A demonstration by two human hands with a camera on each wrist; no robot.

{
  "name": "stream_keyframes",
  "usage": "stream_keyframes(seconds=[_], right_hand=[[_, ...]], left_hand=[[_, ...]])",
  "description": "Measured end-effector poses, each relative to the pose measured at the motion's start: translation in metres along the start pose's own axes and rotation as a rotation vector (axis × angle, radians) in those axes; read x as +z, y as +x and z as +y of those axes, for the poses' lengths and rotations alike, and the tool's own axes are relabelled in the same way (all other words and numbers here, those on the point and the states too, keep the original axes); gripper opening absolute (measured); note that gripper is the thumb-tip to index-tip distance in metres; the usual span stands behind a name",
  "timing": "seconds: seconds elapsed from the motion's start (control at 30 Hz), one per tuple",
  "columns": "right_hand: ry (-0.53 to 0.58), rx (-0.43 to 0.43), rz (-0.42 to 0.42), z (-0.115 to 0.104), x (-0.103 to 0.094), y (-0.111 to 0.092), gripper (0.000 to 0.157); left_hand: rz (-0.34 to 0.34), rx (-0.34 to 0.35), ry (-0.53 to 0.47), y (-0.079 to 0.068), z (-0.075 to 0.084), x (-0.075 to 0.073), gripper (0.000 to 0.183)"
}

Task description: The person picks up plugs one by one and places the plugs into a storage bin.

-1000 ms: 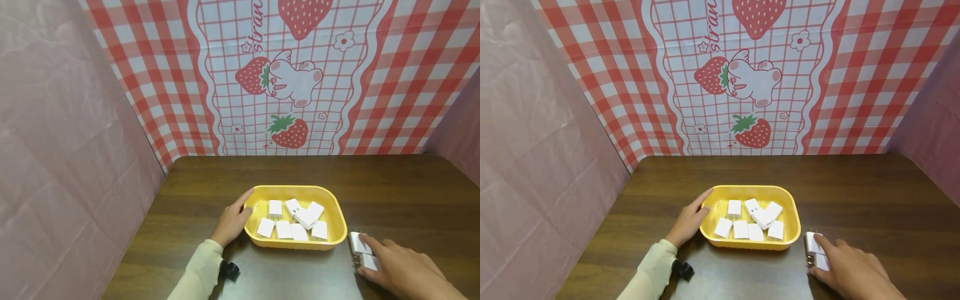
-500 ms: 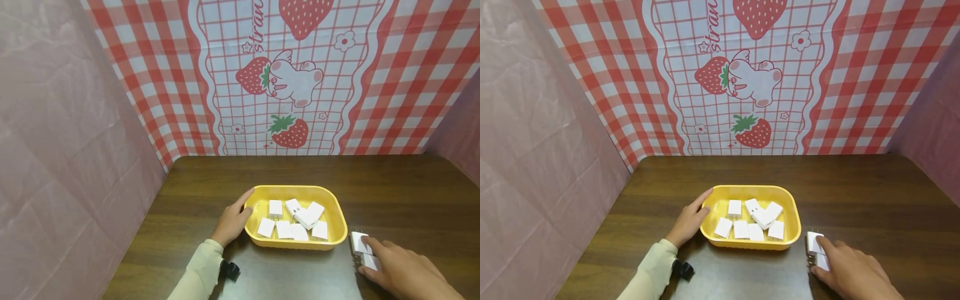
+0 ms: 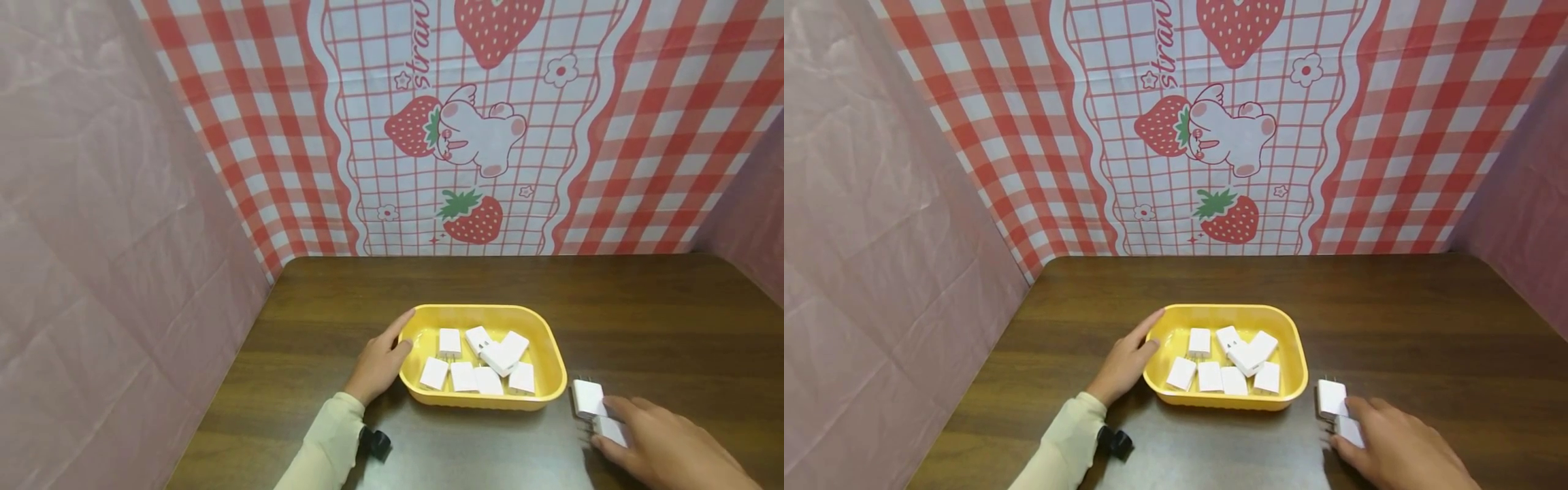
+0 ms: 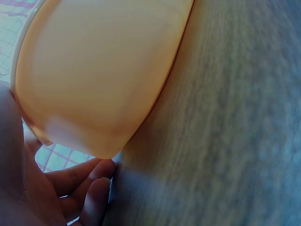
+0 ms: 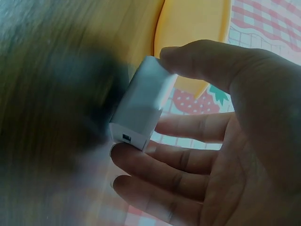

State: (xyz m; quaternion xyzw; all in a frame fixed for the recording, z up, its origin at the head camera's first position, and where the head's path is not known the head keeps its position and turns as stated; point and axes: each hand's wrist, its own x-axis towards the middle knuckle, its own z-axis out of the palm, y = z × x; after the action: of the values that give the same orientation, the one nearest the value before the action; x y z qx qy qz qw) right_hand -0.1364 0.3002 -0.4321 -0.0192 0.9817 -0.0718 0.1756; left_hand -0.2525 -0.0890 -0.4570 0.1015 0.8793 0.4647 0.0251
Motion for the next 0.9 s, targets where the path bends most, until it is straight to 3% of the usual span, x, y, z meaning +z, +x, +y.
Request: stream_keyframes(seconds=[0.13,0.47,0.7,0.9], right_hand=[[0.037,0.044,-0.057,0.003,-0.001,0.001,0.086],[0.053,0.026,-0.021,0.004,-0.006,0.0,0.077],[0.022,-0.049,0.178,0.003,-0.014,-0.008,0.061],[0.037,-0.071,0.315,0.006,-0.017,-0.009,0.056]], left_hand=[[0.001,-0.002,0.012,0.001,-0.001,0.0,0.052],[0.002,0.0,0.014,0.001,-0.002,0.0,0.052],[0.004,-0.003,0.016,0.0,-0.001,0.0,0.051],[0.004,-0.001,0.008,0.0,0.0,0.0,0.052]])
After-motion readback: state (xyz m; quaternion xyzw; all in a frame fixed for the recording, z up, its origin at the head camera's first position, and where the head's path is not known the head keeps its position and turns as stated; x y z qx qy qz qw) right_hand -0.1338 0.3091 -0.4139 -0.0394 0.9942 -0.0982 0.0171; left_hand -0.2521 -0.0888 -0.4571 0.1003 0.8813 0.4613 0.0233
